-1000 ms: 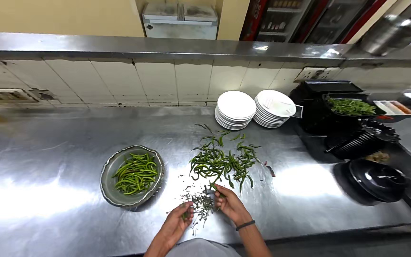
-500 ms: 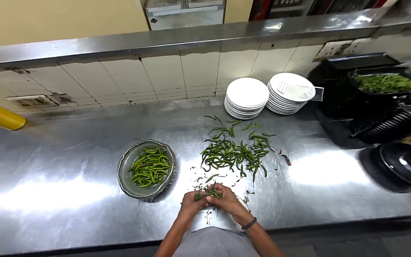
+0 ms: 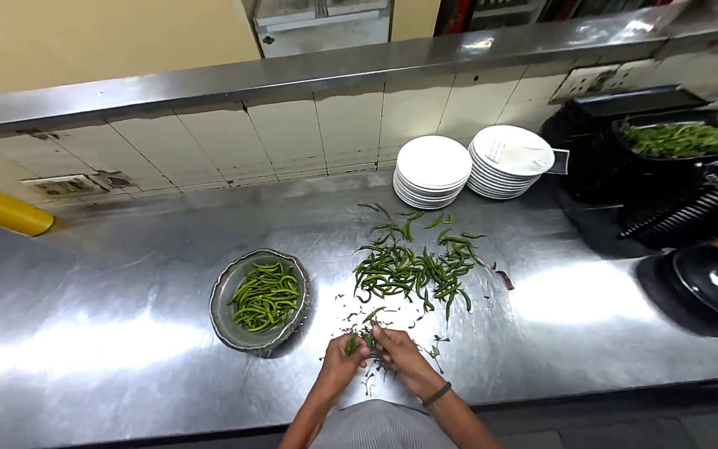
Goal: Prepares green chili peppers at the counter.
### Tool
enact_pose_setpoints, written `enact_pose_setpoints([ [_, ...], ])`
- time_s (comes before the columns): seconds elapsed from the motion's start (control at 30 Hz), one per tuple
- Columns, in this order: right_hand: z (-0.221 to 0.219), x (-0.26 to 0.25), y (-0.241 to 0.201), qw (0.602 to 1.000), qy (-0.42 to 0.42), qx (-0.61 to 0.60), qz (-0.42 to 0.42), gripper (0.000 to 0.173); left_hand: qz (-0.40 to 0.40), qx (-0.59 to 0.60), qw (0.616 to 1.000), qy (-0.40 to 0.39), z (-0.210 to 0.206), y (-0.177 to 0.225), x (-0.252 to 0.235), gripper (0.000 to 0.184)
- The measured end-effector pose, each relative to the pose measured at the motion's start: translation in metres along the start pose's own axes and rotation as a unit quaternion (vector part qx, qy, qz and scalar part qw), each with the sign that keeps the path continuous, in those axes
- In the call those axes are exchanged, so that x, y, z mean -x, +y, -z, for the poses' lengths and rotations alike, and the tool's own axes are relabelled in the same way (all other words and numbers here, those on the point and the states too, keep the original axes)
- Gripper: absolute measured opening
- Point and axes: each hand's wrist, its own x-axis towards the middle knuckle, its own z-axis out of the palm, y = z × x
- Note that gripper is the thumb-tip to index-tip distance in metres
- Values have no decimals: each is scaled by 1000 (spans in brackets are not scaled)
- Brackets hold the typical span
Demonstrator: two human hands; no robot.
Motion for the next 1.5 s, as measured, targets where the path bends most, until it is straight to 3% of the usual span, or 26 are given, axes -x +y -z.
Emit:
enact_pose_setpoints([
  [0.1, -1, 1, 0, 996, -18, -55, -61, 33, -16, 31, 999, -4, 1, -4, 0, 13],
  [0.27, 5, -2, 12, 987, 22, -102, -125, 31, -47, 57, 997, 24, -2, 4, 3, 14],
  [0.37, 7, 2, 9, 994, 58, -68, -68, 33, 2, -13, 999, 52, 3, 3, -3, 20],
  [0.5, 9, 2, -1, 992, 82, 86, 42, 31, 59, -98, 992, 46, 11, -12, -9, 29],
  [0.63, 7, 3, -4, 982, 64, 161, 71, 29, 77, -101, 989, 76, 10, -11, -8, 30],
  [0.7, 5, 1, 0, 977, 58, 190, 78, 31, 82, -57, 992, 78, 9, -8, -7, 30],
  [0.83, 3, 1, 2, 953, 14, 289, 94, 33, 137, 198, 970, -38, 8, 10, -1, 35],
  [0.97, -1, 5, -7, 893, -21, 438, 100, 38, 113, 132, 984, -29, 10, 5, 0, 34],
  [1.03, -3, 9, -11, 907, -31, 406, 105, 36, 117, 142, 983, -3, 11, 4, 0, 31],
  [1.17, -2, 13, -18, 933, -33, 345, 101, 36, 127, 273, 953, 36, 11, 6, 3, 27],
  [1.27, -2, 15, -20, 928, -26, 358, 102, 36, 127, 273, 953, 6, 9, 5, 5, 10],
  [1.37, -4, 15, -20, 937, -36, 334, 95, 36, 111, 276, 954, -41, 8, 2, 4, 12],
  [1.5, -5, 14, -18, 930, -36, 362, 49, 35, 82, 311, 946, -33, 3, 1, 2, 10],
])
